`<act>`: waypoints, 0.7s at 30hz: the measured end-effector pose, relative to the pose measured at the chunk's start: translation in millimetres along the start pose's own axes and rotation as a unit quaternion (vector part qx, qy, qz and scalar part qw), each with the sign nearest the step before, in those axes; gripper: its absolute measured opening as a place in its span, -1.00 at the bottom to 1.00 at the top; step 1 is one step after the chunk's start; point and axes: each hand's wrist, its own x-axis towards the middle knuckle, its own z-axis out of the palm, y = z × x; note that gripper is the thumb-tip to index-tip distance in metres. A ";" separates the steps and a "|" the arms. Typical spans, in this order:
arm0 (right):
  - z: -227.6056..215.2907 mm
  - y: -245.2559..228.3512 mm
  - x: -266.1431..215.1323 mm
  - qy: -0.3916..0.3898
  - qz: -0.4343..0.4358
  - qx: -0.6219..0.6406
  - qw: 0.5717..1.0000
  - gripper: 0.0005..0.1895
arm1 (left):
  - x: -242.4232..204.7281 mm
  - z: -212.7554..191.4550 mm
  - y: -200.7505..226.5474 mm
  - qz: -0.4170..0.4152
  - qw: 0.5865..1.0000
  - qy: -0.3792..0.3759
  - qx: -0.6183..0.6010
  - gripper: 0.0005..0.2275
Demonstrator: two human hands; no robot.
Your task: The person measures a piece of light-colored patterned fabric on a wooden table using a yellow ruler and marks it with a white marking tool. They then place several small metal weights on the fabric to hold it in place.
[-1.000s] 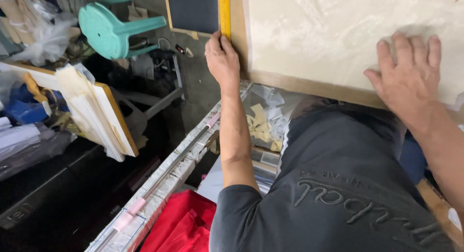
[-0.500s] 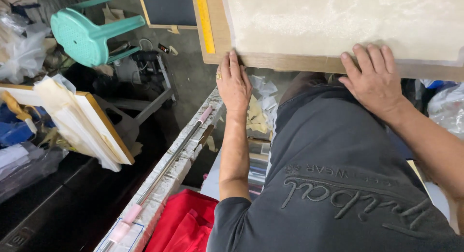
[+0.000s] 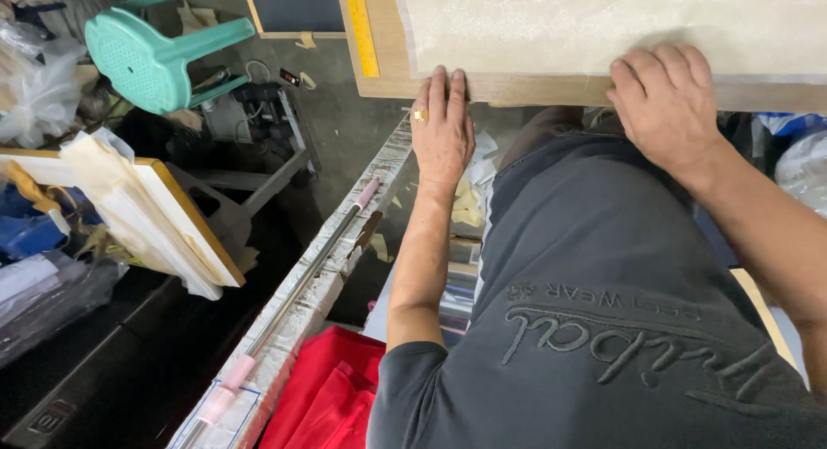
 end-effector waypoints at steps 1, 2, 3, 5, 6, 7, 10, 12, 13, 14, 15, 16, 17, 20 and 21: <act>-0.3 -0.3 5.7 -0.001 0.001 0.000 1.000 -0.67 | -0.1 0.8 0.2 0.001 1.000 -0.001 0.000 -0.57; -0.7 -0.7 11.5 0.005 -0.010 -0.006 1.000 -0.69 | -0.2 1.3 0.3 0.002 1.000 0.000 0.004 -0.57; -0.3 -1.0 18.6 0.012 -0.022 -0.012 1.000 -0.72 | 0.3 1.7 -0.5 0.002 1.000 0.001 0.009 -0.57; 7.2 -1.8 20.9 0.026 -0.019 0.003 0.999 -0.77 | -0.1 2.1 0.8 -0.002 1.000 -0.009 0.011 -0.54; 10.9 -2.5 22.5 0.039 -0.016 0.018 0.999 -0.82 | -0.6 1.9 1.2 -0.007 1.000 -0.019 0.012 -0.51; 12.0 -2.2 22.7 0.040 -0.017 0.018 0.999 -0.82 | 0.2 0.9 1.7 -0.008 1.000 -0.019 0.013 -0.51; 12.7 -1.8 24.4 0.050 -0.012 0.017 0.999 -0.91 | 1.1 -1.0 3.1 0.003 1.000 -0.013 0.009 -0.54; 10.3 -1.0 27.6 0.064 -0.020 0.012 0.998 -0.90 | 1.1 0.0 3.9 0.005 1.000 -0.005 0.010 -0.58; 8.9 -0.9 29.5 0.062 -0.019 0.010 0.998 -0.90 | 1.1 -1.6 3.5 0.006 1.000 -0.005 0.007 -0.58; 7.6 -0.7 31.2 0.063 -0.023 0.018 0.998 -0.92 | 1.0 -2.9 3.1 0.009 1.000 -0.004 0.006 -0.59; 6.0 1.2 32.0 0.063 -0.028 0.024 0.997 -0.91 | 2.2 -2.7 4.3 0.013 1.000 -0.002 0.003 -0.60; 5.3 1.2 29.7 0.059 -0.027 0.019 0.998 -0.91 | 1.1 -2.9 4.8 0.015 1.000 -0.002 -0.002 -0.60; 5.2 0.6 29.0 0.055 -0.023 0.028 0.998 -0.96 | 0.2 -4.2 3.9 0.016 1.000 -0.015 -0.001 -0.57; 3.1 3.9 20.8 0.035 0.012 0.062 0.997 -0.81 | 0.5 -17.9 2.4 -0.005 0.997 -0.071 -0.006 -0.50; -2.8 17.9 11.7 0.016 0.049 0.070 0.996 -0.66 | 11.4 -15.1 11.9 -0.015 0.994 -0.107 -0.023 -0.44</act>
